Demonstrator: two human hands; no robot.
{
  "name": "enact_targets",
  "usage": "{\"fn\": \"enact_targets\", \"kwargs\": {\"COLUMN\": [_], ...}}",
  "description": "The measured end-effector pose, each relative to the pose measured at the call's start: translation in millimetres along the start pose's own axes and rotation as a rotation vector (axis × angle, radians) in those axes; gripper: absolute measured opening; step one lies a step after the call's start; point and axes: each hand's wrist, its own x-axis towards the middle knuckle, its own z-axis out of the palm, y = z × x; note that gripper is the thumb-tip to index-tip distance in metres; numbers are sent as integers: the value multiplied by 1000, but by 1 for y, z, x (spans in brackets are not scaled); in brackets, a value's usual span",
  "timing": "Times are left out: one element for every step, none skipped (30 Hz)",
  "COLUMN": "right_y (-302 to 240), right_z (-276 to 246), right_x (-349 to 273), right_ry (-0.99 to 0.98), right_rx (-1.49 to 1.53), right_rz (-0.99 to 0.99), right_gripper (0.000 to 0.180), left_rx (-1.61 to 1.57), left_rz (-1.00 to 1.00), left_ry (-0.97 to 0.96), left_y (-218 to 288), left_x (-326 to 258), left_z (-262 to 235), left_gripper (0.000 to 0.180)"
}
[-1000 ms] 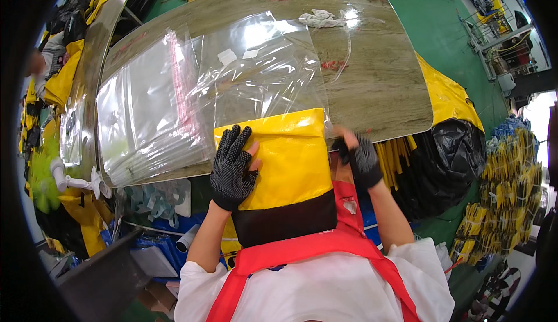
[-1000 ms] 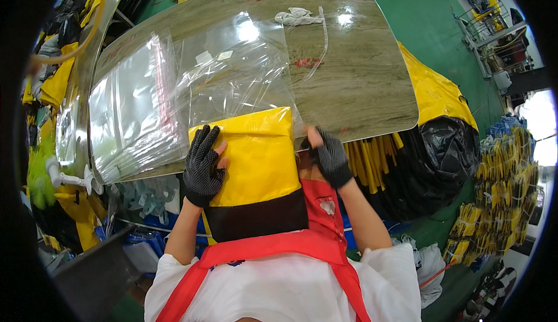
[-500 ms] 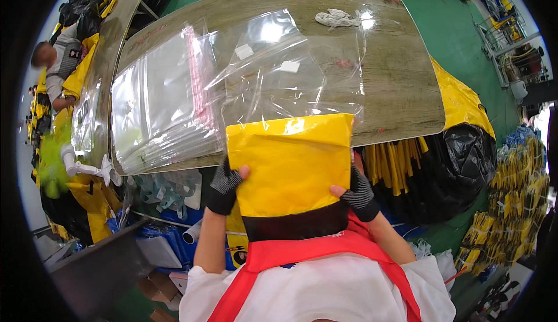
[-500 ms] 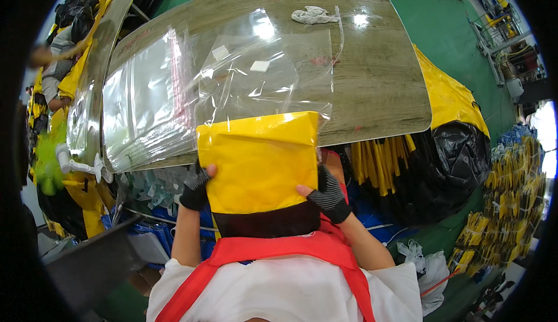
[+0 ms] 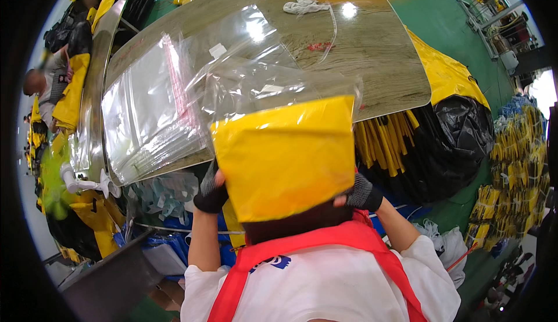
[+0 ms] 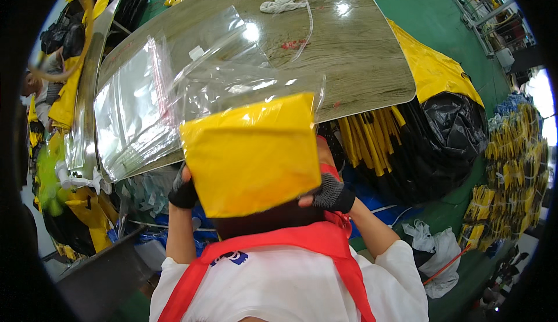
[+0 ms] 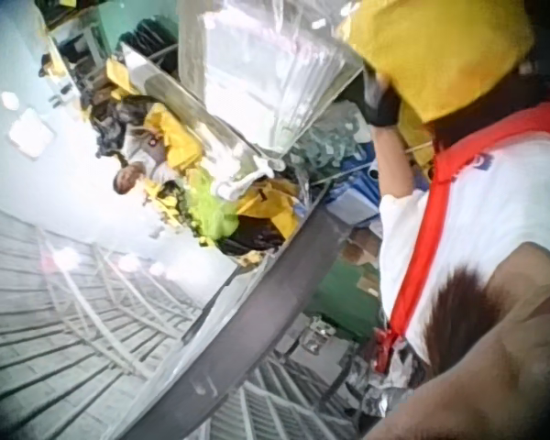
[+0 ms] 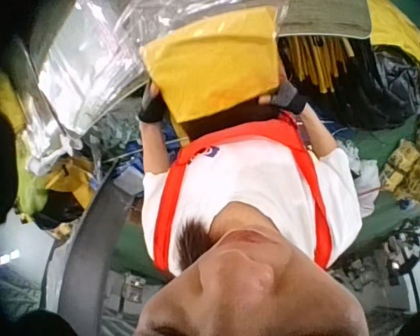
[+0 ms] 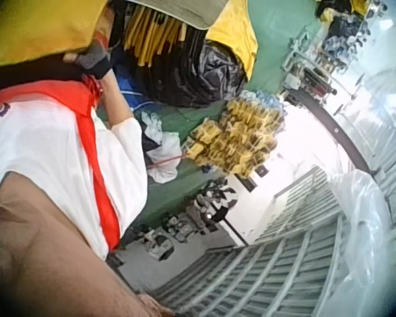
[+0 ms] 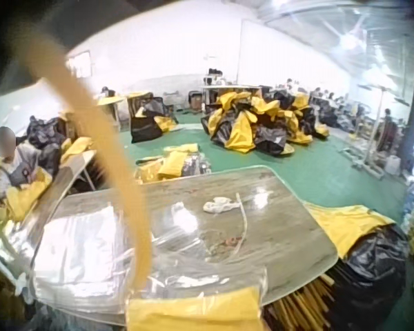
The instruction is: The person repeatedly folds yellow and black delivery bags and places them into clear plastic packaging sleeves. The person handles each bag one at a time, folds it, and inserts it into a sleeve on a table in a factory setting.
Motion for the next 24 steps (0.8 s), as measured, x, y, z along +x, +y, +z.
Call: {"fn": "enact_targets", "kwargs": {"right_y": [-6,-23,-4,3,-8,-23,-23,-22,-18,-16,-15,-20,-24,-24,-23,-11,-20,-30,-52,-47,-34,-13,4,17], "right_z": [-2,-9,-28,-38,-40,-43,-33,-20,-7,2,12,3,-6,-14,-24,-38,-45,-46,-41,-48,-42,-27,-12,-1], "right_x": [3,1,8,15,20,17,16,14,11,5,-2,-3,-4,1,11,19,23,25,29,26,24,16,8,-3], "right_ry": [-99,-117,-149,16,179,189,236,282,326,350,372,280,193,70,-63,-95,20,203,381,354,375,396,406,316], "right_rx": [-38,-68,-240,147,539,468,349,230,111,191,270,186,113,105,85,43,273,397,526,391,317,247,174,184], "right_rz": [-28,-103,-311,-155,18,15,26,28,31,-18,-66,-27,25,66,87,-49,-103,-88,-65,15,9,7,6,-32], "right_gripper": [58,66,66,70,74,66,65,63,62,63,65,66,67,66,66,61,56,54,53,58,62,66,71,77], "left_rx": [-40,59,260,387,507,512,516,528,539,563,825,1081,1580,842,109,173,232,480,727,723,718,780,880,855], "left_rz": [-68,-117,-154,-96,-48,-88,-135,-175,-69,58,149,270,336,173,35,-16,-16,7,23,81,137,-14,74,158], "left_ry": [112,124,151,58,-30,17,61,103,119,-29,-94,-138,-104,18,133,151,156,169,190,176,165,153,186,104], "left_y": [2,8,5,-5,-17,-29,-46,-55,-58,-44,-33,-20,-15,-8,1,5,-1,-18,-42,-59,-72,-74,-94,-102], "left_x": [8,15,12,9,-1,-10,-18,-24,-33,-32,-26,-15,0,10,22,38,41,36,26,15,4,-7,-23,-35], "left_z": [-9,7,16,33,46,42,33,28,23,27,16,6,-14,5,31,43,53,47,34,31,27,14,-13,-17], "left_gripper": [75,69,64,63,63,63,63,64,65,64,63,61,58,54,49,46,47,49,51,53,56,64,68,67]}}
